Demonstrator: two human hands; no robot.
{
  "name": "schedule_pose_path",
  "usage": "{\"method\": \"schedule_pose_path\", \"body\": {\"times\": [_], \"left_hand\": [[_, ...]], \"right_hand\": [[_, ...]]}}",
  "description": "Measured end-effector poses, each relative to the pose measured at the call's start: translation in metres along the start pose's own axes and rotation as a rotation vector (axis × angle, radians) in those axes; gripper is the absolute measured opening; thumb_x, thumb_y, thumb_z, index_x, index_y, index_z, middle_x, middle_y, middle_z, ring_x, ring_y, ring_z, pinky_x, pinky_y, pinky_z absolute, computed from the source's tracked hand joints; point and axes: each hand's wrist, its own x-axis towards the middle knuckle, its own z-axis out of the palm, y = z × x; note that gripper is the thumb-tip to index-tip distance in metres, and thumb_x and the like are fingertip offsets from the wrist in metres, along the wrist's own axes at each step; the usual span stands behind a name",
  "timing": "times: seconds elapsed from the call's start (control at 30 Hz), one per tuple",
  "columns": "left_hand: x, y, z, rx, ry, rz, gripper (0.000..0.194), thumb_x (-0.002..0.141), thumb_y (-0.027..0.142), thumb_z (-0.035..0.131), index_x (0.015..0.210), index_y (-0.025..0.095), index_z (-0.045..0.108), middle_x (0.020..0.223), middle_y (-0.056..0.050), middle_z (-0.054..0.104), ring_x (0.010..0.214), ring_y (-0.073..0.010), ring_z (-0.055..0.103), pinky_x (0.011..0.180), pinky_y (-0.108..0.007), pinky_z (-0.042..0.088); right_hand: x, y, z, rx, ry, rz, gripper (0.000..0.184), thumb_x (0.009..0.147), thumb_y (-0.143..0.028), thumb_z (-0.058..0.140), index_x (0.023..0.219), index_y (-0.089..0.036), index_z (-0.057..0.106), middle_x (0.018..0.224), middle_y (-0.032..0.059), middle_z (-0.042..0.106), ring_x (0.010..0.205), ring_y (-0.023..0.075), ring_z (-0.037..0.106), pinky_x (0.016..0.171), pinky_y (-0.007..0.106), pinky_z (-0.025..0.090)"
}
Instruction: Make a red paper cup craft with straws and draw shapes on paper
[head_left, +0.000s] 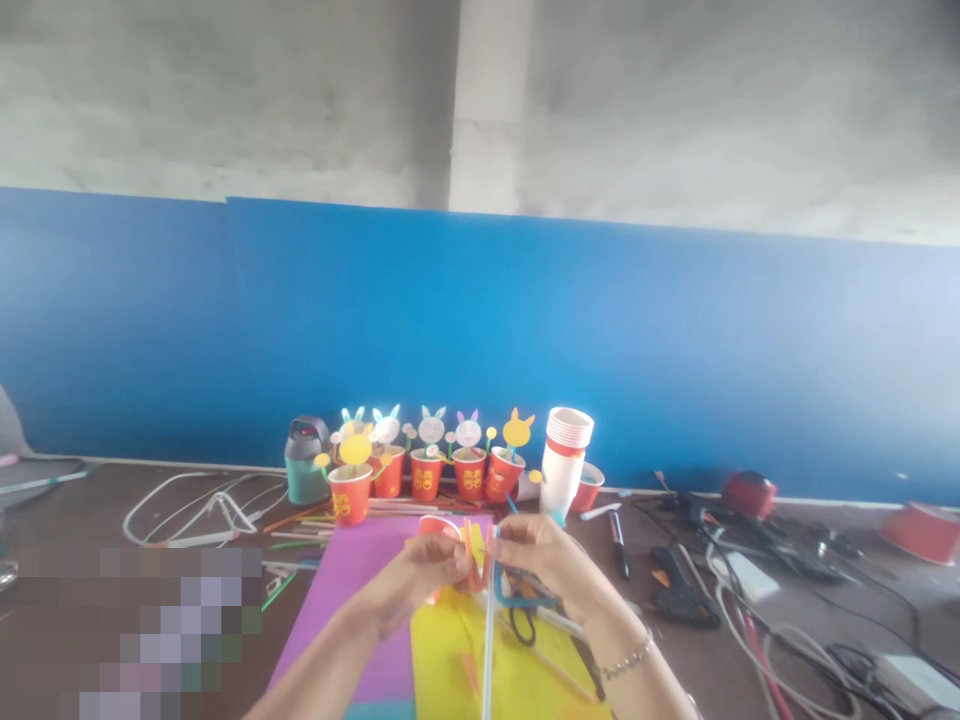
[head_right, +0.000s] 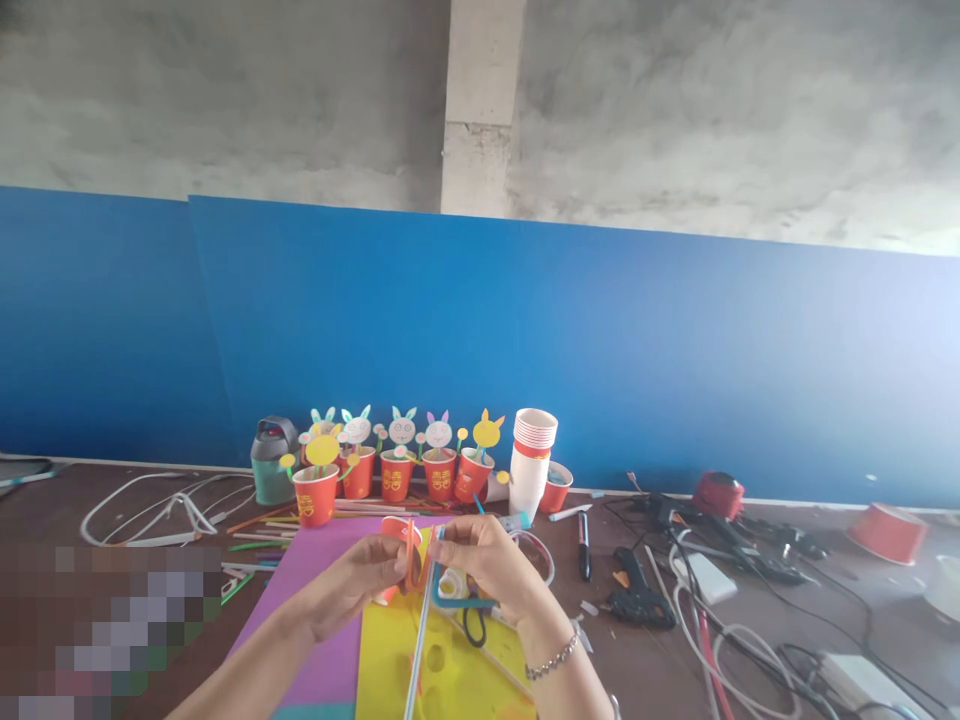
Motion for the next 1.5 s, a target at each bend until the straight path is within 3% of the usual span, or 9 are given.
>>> {"method": "schedule_pose_path", "body": {"times": [0.1, 0.27, 0.4, 0.5, 0.63, 0.77, 1.07, 1.27, 1.5], "left_hand": [[-0.001, 0.0, -0.001, -0.023, -0.035, -0.03, 0.033, 0.069, 0.045, 0.077, 0.069, 0.013, 0.069, 0.071, -0.004, 0.065, 0.065, -0.0116, 0.053, 0.066, -0.022, 0.039], [0.001, 0.0, 0.006, -0.183, -0.026, 0.019, 0.041, 0.069, 0.042, 0.078, 0.101, 0.018, 0.069, 0.09, -0.007, 0.068, 0.079, -0.0166, 0.062, 0.073, -0.026, 0.044], [0.003, 0.0, 0.018, -0.046, -0.059, 0.039, 0.05, 0.067, 0.047, 0.078, 0.103, 0.014, 0.069, 0.092, -0.011, 0.071, 0.08, -0.0201, 0.065, 0.072, -0.027, 0.045], [0.006, -0.002, 0.023, 0.034, 0.096, 0.004, 0.043, 0.068, 0.046, 0.077, 0.092, 0.012, 0.071, 0.076, -0.008, 0.072, 0.068, -0.0179, 0.066, 0.061, -0.023, 0.043], [0.01, -0.006, 0.02, -0.255, 0.324, -0.013, 0.035, 0.064, 0.039, 0.082, 0.084, 0.014, 0.067, 0.069, -0.004, 0.071, 0.063, -0.0166, 0.067, 0.06, -0.023, 0.047], [0.012, -0.005, 0.018, -0.556, 0.454, 0.02, 0.025, 0.065, 0.023, 0.083, 0.08, 0.015, 0.064, 0.069, -0.001, 0.069, 0.064, -0.0136, 0.068, 0.064, -0.021, 0.051], [0.01, -0.002, 0.021, -0.525, 0.338, -0.027, 0.027, 0.06, 0.023, 0.086, 0.07, 0.012, 0.064, 0.059, 0.0, 0.063, 0.052, -0.0088, 0.058, 0.052, -0.019, 0.048], [0.006, 0.005, 0.015, -0.248, 0.26, -0.051, 0.039, 0.053, 0.037, 0.088, 0.071, 0.011, 0.064, 0.061, -0.002, 0.064, 0.054, -0.0124, 0.06, 0.054, -0.023, 0.047], [0.005, 0.007, 0.017, -0.196, 0.278, -0.057, 0.037, 0.058, 0.04, 0.084, 0.075, 0.013, 0.066, 0.068, -0.004, 0.067, 0.064, -0.0154, 0.064, 0.067, -0.027, 0.05]], "right_hand": [[0.0, 0.001, -0.003, -0.035, -0.039, -0.012, 0.038, 0.062, -0.049, 0.079, 0.069, -0.014, 0.068, 0.057, -0.0021, 0.057, 0.047, 0.0062, 0.045, 0.046, 0.02, 0.035], [-0.001, -0.005, -0.003, 0.041, 0.11, -0.022, 0.036, 0.061, -0.047, 0.08, 0.075, -0.016, 0.069, 0.067, -0.0005, 0.062, 0.058, 0.0104, 0.053, 0.053, 0.022, 0.041], [-0.001, -0.009, 0.001, -0.029, 0.146, -0.056, 0.034, 0.061, -0.047, 0.079, 0.07, -0.016, 0.069, 0.066, 0.0004, 0.064, 0.059, 0.0122, 0.054, 0.056, 0.024, 0.041], [0.0, -0.008, 0.001, -0.071, 0.169, -0.085, 0.038, 0.07, -0.054, 0.07, 0.068, -0.016, 0.07, 0.061, 0.0005, 0.063, 0.06, 0.0138, 0.055, 0.058, 0.026, 0.041], [0.005, -0.001, -0.006, 0.089, 0.249, -0.137, 0.036, 0.077, -0.052, 0.064, 0.09, -0.02, 0.071, 0.076, 0.0029, 0.069, 0.075, 0.0177, 0.061, 0.07, 0.028, 0.045], [0.007, 0.004, -0.002, 0.158, 0.066, -0.139, 0.032, 0.065, -0.035, 0.078, 0.091, -0.019, 0.07, 0.085, 0.0033, 0.07, 0.077, 0.0168, 0.062, 0.071, 0.026, 0.045], [0.01, 0.014, 0.019, 0.326, 0.033, -0.102, 0.033, 0.061, -0.044, 0.082, 0.066, -0.015, 0.067, 0.065, 0.0006, 0.062, 0.064, 0.0129, 0.056, 0.063, 0.024, 0.042], [0.01, 0.013, 0.01, 0.144, 0.004, -0.054, 0.039, 0.062, -0.049, 0.08, 0.071, -0.014, 0.069, 0.059, -0.0022, 0.056, 0.05, 0.0072, 0.043, 0.047, 0.021, 0.032], [0.001, 0.001, 0.014, 0.044, 0.001, -0.127, 0.039, 0.069, -0.049, 0.075, 0.091, -0.017, 0.069, 0.079, 0.0021, 0.066, 0.071, 0.0146, 0.057, 0.059, 0.022, 0.044]]}}
